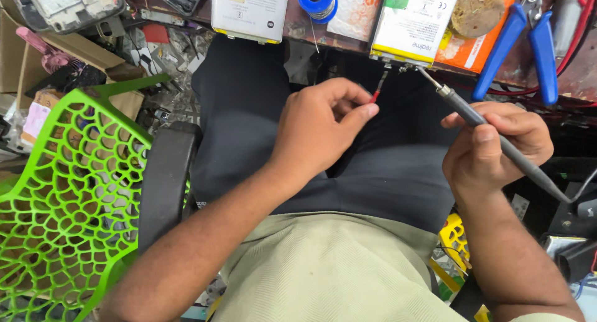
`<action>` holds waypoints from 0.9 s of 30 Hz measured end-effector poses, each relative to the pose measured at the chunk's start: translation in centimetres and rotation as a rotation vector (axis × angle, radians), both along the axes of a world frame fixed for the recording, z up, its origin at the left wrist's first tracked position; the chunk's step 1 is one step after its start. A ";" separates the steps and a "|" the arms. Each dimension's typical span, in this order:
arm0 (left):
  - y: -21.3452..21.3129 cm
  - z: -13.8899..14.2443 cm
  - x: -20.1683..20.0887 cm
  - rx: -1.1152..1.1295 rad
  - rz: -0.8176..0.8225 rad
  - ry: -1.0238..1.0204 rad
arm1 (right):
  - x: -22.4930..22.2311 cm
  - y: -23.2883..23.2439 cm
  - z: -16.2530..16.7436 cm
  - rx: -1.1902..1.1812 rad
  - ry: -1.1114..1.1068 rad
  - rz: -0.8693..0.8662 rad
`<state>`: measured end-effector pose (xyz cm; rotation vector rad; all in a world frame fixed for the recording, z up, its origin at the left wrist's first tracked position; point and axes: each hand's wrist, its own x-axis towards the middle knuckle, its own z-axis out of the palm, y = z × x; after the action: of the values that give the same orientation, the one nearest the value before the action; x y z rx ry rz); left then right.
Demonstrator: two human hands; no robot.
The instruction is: The person solders a red wire to a battery terminal using a soldering iron and solder wire. They repeatedly heat the joint, apply solder, and trim excess wire with pliers while seated at a cluttered workbench.
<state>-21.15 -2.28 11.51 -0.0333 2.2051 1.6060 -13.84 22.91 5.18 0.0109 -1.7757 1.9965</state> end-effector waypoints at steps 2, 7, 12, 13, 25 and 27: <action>-0.1 -0.1 -0.1 0.046 -0.034 0.001 | 0.0 -0.2 -0.2 -0.042 -0.021 0.016; -1.2 -1.3 -0.9 0.107 0.014 0.234 | -1.0 -0.6 -0.6 0.167 0.078 0.003; -1.4 -2.3 -1.4 0.109 -0.013 0.305 | -1.5 -0.7 -0.5 0.398 0.120 0.018; -1.4 -2.4 -1.4 0.100 -0.023 0.300 | -1.5 -0.6 -0.4 0.450 0.115 0.032; -1.4 -2.9 -1.7 0.068 -0.062 0.318 | -2.0 -0.7 0.0 0.560 0.092 0.122; -1.4 -2.9 -1.7 0.073 -0.055 0.320 | -2.1 -0.9 0.0 0.575 0.083 0.125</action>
<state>-22.83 -3.73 8.57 0.3234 2.3520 1.7605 -15.95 22.05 5.22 0.3892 -2.2722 1.4675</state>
